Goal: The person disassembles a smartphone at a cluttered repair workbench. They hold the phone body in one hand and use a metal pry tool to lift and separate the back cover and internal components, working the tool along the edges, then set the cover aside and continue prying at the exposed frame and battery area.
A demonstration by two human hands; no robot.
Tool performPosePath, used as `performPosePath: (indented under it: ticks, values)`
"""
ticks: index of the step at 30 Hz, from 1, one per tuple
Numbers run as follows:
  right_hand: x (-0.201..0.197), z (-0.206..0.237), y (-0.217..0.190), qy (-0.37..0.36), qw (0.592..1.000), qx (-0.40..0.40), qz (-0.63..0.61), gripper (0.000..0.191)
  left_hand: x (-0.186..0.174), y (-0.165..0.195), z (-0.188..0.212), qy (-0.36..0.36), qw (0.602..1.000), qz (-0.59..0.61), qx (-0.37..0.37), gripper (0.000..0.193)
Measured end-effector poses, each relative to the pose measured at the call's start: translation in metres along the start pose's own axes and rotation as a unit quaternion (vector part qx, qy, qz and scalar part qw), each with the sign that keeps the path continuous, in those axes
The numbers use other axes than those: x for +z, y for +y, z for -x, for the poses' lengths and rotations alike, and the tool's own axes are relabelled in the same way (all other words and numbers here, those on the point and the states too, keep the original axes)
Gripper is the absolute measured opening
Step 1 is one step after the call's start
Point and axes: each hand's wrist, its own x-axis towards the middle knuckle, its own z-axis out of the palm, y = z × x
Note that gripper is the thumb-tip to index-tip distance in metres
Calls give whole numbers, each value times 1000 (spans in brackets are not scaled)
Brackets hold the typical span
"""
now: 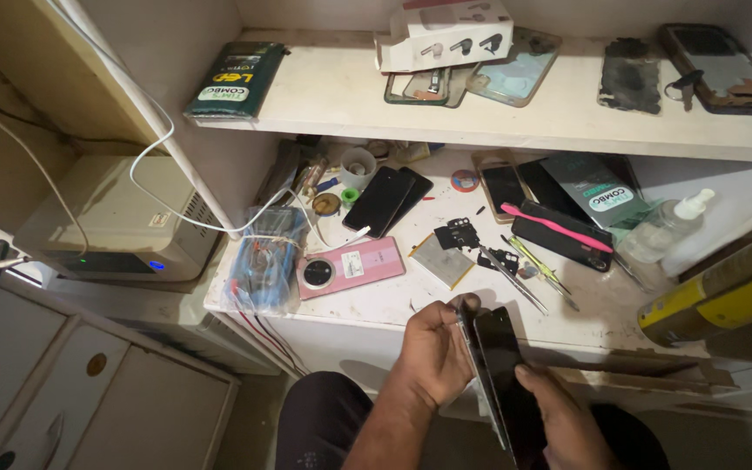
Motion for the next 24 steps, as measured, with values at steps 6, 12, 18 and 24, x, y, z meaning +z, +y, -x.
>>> performPosePath:
  ticks: [6, 12, 18, 24]
  values:
    - [-18, -6, 6, -180, 979, 78, -57, 46, 17, 0, 1, 33, 999, 16, -11, 21]
    - [-15, -12, 2, -251, 964, 31, -84, 40, 43, 1, 5, 109, 992, -60, 27, 34]
    - [6, -20, -13, -56, 998, 10, -30, 32, 45, 8, -12, 192, 961, -173, 96, 35]
    - [10, -54, -21, -8, 952, -251, 175, 24, 22, 23, -36, 210, 931, -261, 145, 27]
